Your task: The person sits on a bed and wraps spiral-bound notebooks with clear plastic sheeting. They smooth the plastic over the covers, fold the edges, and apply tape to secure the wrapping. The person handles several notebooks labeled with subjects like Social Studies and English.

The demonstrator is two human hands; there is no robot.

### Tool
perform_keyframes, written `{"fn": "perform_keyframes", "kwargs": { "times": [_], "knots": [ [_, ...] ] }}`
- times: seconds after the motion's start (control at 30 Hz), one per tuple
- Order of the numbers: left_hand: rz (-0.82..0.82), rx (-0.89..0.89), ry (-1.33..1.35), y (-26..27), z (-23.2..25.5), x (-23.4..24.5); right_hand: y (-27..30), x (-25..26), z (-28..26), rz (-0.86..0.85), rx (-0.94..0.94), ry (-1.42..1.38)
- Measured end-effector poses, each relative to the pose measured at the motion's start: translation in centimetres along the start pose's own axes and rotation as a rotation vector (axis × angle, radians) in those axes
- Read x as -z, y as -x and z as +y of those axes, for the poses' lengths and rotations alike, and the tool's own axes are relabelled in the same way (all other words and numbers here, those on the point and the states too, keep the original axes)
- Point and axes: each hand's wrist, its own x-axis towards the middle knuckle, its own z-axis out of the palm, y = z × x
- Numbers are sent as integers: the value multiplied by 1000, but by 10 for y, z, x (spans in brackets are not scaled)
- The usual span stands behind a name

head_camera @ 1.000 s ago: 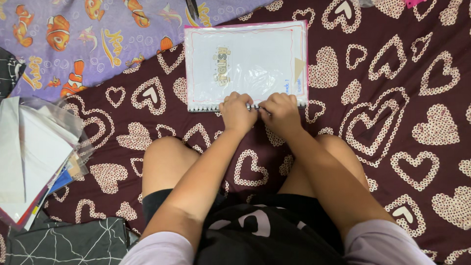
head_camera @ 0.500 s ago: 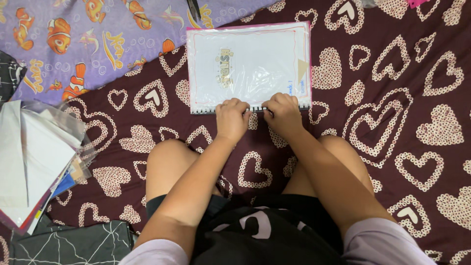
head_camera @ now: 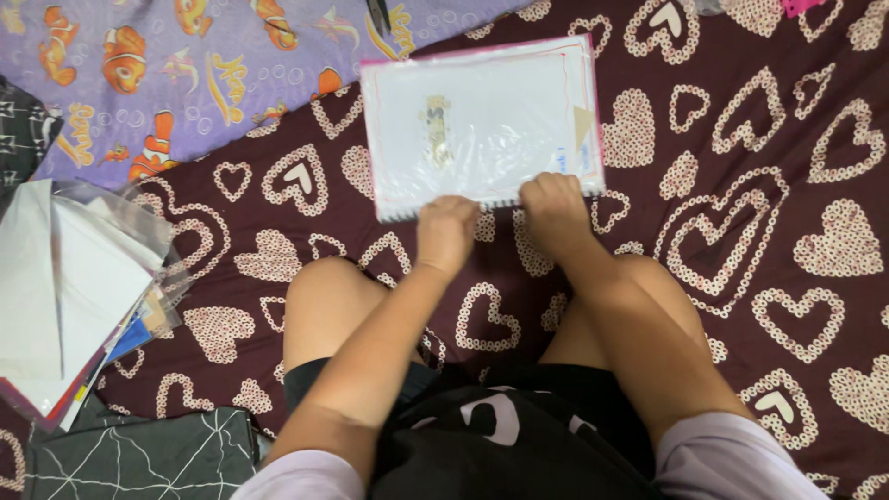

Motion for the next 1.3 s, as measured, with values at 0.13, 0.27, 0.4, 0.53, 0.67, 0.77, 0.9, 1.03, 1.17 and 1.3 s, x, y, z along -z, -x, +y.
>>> {"fn": "perform_keyframes", "kwargs": {
  "times": [0.13, 0.27, 0.4, 0.53, 0.67, 0.77, 0.9, 1.03, 1.17, 1.3],
  "knots": [
    [17, 1, -4, 9, 6, -4, 13, 9, 1, 25, 52, 14],
    [29, -162, -99, 5, -6, 3, 13, 14, -8, 57, 111, -17],
    [-17, -145, -124, 5, -4, 5, 3, 14, -24, 46, 27, 15],
    [-17, -41, -79, 11, 5, 9, -3, 19, -39, -18, 70, -197],
    [25, 56, 19, 11, 10, 22, -6, 15, -44, -51, 105, -304],
    [43, 78, -49, 9, 10, 31, -7, 16, -45, -39, 90, -306],
    [-72, 91, -174, 13, -6, 35, -9, 20, -46, -19, 116, -303],
    [-94, 21, -202, 24, -23, 31, -8, 18, -47, -6, 127, -296],
    [-91, -13, -177, 25, -29, 30, -9, 14, -47, 34, 167, -258],
    [-79, -78, -186, 20, -26, 34, -9, 5, -52, 78, 170, -208]
  ]
}}
